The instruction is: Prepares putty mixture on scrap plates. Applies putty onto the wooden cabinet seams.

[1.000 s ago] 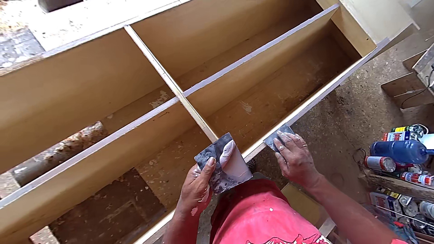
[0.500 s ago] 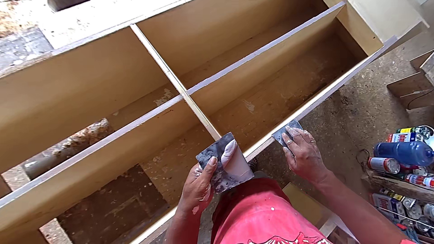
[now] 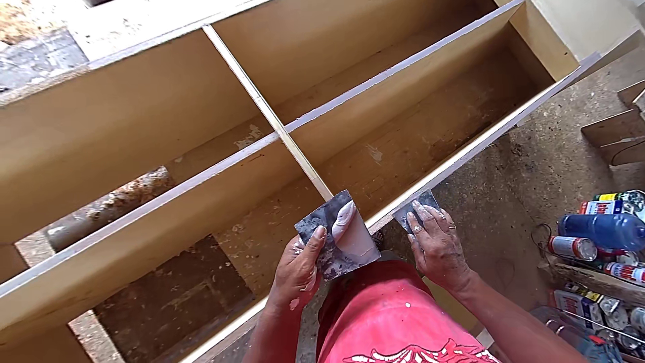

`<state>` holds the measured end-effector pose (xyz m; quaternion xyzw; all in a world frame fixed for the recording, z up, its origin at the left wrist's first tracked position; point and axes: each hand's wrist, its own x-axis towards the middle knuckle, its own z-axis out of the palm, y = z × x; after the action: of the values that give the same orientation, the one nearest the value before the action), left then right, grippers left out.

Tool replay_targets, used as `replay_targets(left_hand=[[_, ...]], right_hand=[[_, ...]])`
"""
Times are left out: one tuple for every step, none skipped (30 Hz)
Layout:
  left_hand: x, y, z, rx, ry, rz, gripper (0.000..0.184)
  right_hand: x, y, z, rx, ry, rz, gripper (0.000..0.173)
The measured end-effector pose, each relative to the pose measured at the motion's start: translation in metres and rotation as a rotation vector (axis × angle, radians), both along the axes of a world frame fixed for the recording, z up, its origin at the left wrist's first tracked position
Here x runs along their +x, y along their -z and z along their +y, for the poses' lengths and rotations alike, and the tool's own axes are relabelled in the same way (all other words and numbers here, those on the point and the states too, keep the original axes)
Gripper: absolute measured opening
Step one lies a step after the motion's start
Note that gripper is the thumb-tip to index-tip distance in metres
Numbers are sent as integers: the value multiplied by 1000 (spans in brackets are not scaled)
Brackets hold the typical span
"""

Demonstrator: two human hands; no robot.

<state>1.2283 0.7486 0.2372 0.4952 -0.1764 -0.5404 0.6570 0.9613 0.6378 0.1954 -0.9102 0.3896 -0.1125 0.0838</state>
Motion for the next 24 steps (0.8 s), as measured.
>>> replay_targets(left_hand=[[1,0,1,-5,0,1,22],[1,0,2,-12,-2,-1,22],[2,0,2,-13,-7,-3,23],[2,0,2,-10,-10,-3,23],[1,0,3,-4,-10,-2,23],[0,0,3,2,-8,-7,23],[-1,0,4,8,-3,-16,23],[-1,-1,4,9,2,-18,23],[-1,-1,5,3,8,-15,23],[-2,0,6,-2,11,-13,23],[-1,1,8,-5,10,-9,23],[-1,1,10,-9,9,-6,23],[-1,2,12,-12,8,-3,23],[0,2,13,-13,2,1,23],[0,2,13,-12,-9,3,23],[0,2,14,-9,-13,5,23],[0,2,16,0,-10,4,23],[-1,2,17,6,-9,-1,23],[-1,2,17,6,-6,-6,23],[-1,1,18,1,-1,-11,23],[-2,1,19,-7,4,-13,23],[-2,1,20,-13,6,-13,23],[-2,0,22,-15,1,-13,23],[-2,-1,24,-13,-6,-14,23]], right_hand=[[-5,-6,1,18,0,7,41],[-10,-11,0,26,0,10,41],[-13,-15,-2,17,-1,2,41],[-12,-19,-6,3,-2,-9,41],[-9,-22,-10,-8,-3,-15,41],[-5,-22,-14,-11,-5,-11,41],[-1,-20,-17,-3,-7,4,41],[2,-17,-20,3,-10,21,42],[3,-14,-21,14,-14,41,42],[1,-14,-20,27,-18,58,42],[-3,-17,-19,42,-21,72,42],[-8,-20,-17,60,-24,85,42],[-13,-24,-13,70,-23,95,42],[-15,-26,-9,64,-24,89,42],[-12,-27,-7,45,-26,67,42],[-7,-27,-3,30,-28,34,41],[1,-25,1,22,-28,5,41],[9,-21,5,16,-30,-19,40],[17,-14,8,9,-34,-29,40],[22,-8,11,5,-37,-19,40],[23,-3,14,0,-37,1,41],[20,-3,16,7,-35,22,42],[16,-7,18,25,-36,43,41],[10,-11,20,48,-36,64,41]])
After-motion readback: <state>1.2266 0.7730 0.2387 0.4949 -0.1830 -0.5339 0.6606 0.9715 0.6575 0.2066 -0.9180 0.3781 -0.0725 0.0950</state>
